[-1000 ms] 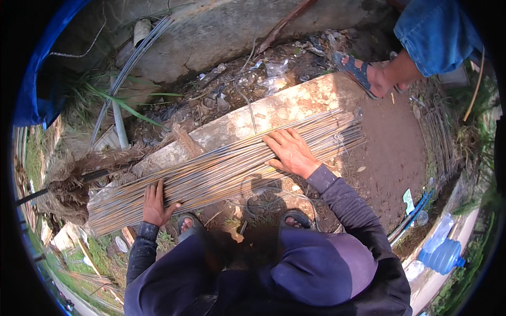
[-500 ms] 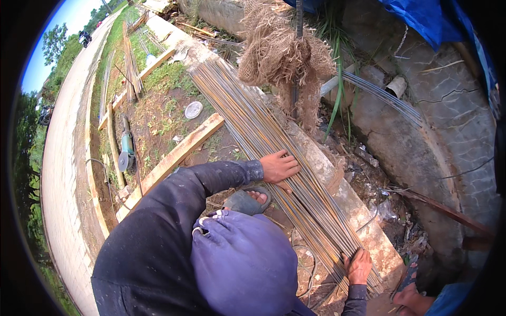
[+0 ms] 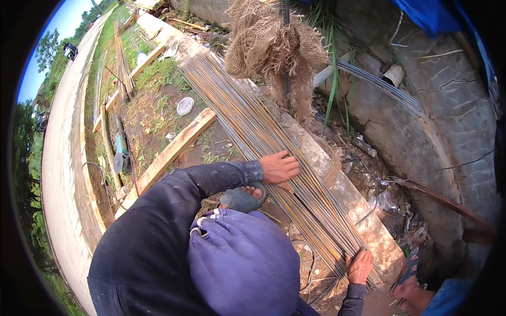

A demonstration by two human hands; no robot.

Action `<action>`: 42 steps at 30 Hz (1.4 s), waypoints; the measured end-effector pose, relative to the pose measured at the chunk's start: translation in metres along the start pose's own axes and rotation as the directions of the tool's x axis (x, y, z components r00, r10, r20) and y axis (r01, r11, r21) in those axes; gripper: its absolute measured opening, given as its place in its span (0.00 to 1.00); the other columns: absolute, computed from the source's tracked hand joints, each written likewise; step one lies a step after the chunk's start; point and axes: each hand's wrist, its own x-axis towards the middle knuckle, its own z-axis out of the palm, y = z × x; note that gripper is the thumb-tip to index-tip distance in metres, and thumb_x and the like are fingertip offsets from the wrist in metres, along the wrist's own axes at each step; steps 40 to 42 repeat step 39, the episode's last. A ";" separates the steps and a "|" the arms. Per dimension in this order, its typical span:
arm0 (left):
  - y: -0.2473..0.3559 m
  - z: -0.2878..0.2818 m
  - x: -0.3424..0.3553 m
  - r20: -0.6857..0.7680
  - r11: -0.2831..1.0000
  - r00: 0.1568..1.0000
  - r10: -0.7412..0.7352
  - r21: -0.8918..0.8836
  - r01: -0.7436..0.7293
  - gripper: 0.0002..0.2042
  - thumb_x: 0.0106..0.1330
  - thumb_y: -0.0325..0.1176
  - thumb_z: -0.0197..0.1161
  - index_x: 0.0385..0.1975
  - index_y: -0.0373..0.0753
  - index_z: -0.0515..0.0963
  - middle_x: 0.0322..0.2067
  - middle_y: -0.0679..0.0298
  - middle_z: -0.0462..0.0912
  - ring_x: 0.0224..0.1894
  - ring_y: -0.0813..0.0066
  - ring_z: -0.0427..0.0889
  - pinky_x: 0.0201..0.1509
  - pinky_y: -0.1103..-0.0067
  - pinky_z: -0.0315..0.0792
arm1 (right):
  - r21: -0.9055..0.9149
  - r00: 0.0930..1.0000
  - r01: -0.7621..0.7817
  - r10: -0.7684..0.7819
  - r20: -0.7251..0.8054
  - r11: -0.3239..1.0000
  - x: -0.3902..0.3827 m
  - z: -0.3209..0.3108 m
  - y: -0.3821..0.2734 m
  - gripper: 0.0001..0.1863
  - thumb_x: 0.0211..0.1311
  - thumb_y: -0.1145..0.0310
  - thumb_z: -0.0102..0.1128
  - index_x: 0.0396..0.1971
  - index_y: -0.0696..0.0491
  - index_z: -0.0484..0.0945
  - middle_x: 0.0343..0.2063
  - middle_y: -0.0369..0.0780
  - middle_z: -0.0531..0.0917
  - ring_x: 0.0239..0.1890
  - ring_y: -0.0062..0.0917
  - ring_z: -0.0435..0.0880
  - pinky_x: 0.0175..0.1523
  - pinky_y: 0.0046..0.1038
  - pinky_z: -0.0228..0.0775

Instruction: The person uses an angle grinder to cut a bundle of metal rods laid on wooden supports. After cutting, the person removes a binding wire and separates the cut rods.

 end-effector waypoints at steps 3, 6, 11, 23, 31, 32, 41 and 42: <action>-0.003 -0.004 0.006 -0.040 0.998 0.999 0.006 -0.055 -0.009 0.37 0.61 0.67 0.55 0.53 0.35 0.74 0.44 0.61 0.76 0.49 0.65 0.74 0.55 0.69 0.66 | 0.028 0.999 -0.028 0.029 -0.045 0.999 0.000 -0.002 -0.006 0.33 0.46 0.58 0.75 0.49 0.59 0.71 0.38 0.46 0.74 0.46 0.42 0.75 0.54 0.42 0.68; -0.005 -0.018 0.040 -0.027 0.994 0.996 0.083 -0.075 -0.085 0.37 0.60 0.66 0.57 0.53 0.34 0.75 0.44 0.60 0.77 0.48 0.63 0.74 0.56 0.68 0.66 | 0.041 0.987 -0.051 0.057 -0.151 0.998 -0.010 -0.006 0.000 0.33 0.43 0.58 0.77 0.46 0.58 0.72 0.36 0.45 0.74 0.43 0.41 0.75 0.49 0.41 0.70; 0.011 0.006 0.028 -0.068 0.999 0.997 -0.036 -0.030 0.034 0.40 0.54 0.65 0.65 0.53 0.32 0.74 0.48 0.54 0.77 0.50 0.54 0.75 0.58 0.62 0.66 | 0.101 0.982 -0.052 0.069 -0.176 0.994 0.005 -0.023 0.006 0.28 0.55 0.51 0.67 0.48 0.56 0.74 0.36 0.40 0.77 0.43 0.32 0.78 0.49 0.35 0.69; 0.006 0.006 0.022 0.198 0.995 0.977 -0.075 -0.049 0.087 0.47 0.58 0.65 0.63 0.64 0.27 0.62 0.57 0.40 0.68 0.60 0.38 0.64 0.68 0.53 0.56 | 0.629 0.537 -0.324 0.685 -0.493 0.706 -0.083 0.003 -0.068 0.25 0.61 0.58 0.66 0.53 0.57 0.76 0.51 0.45 0.78 0.57 0.38 0.76 0.62 0.41 0.69; 0.040 -0.024 0.059 0.253 0.993 0.966 0.061 -0.110 -0.033 0.52 0.55 0.64 0.68 0.68 0.28 0.56 0.61 0.37 0.64 0.63 0.35 0.63 0.68 0.52 0.56 | 0.950 0.108 -0.228 0.975 -0.193 0.213 -0.139 0.028 -0.047 0.15 0.67 0.67 0.60 0.49 0.59 0.78 0.43 0.47 0.81 0.45 0.40 0.83 0.49 0.38 0.77; 0.044 -0.023 0.066 0.248 0.990 0.965 0.088 -0.133 -0.056 0.52 0.55 0.63 0.68 0.68 0.28 0.56 0.61 0.37 0.63 0.63 0.35 0.63 0.68 0.52 0.57 | 0.975 0.085 -0.186 0.991 -0.108 0.122 -0.146 0.029 -0.036 0.15 0.68 0.67 0.59 0.48 0.60 0.78 0.44 0.47 0.81 0.45 0.40 0.83 0.49 0.39 0.77; 0.057 -0.011 0.084 0.309 0.989 0.949 0.064 -0.144 -0.020 0.50 0.54 0.63 0.69 0.67 0.30 0.58 0.62 0.46 0.67 0.63 0.39 0.64 0.67 0.55 0.59 | 0.925 0.076 -0.334 0.983 -0.165 0.181 -0.168 0.022 0.059 0.16 0.72 0.63 0.55 0.51 0.55 0.80 0.50 0.49 0.81 0.51 0.40 0.82 0.56 0.41 0.73; 0.057 -0.011 0.084 0.309 0.989 0.949 0.064 -0.144 -0.020 0.50 0.54 0.63 0.69 0.67 0.30 0.58 0.62 0.46 0.67 0.63 0.39 0.64 0.67 0.55 0.59 | 0.925 0.076 -0.334 0.983 -0.165 0.181 -0.168 0.022 0.059 0.16 0.72 0.63 0.55 0.51 0.55 0.80 0.50 0.49 0.81 0.51 0.40 0.82 0.56 0.41 0.73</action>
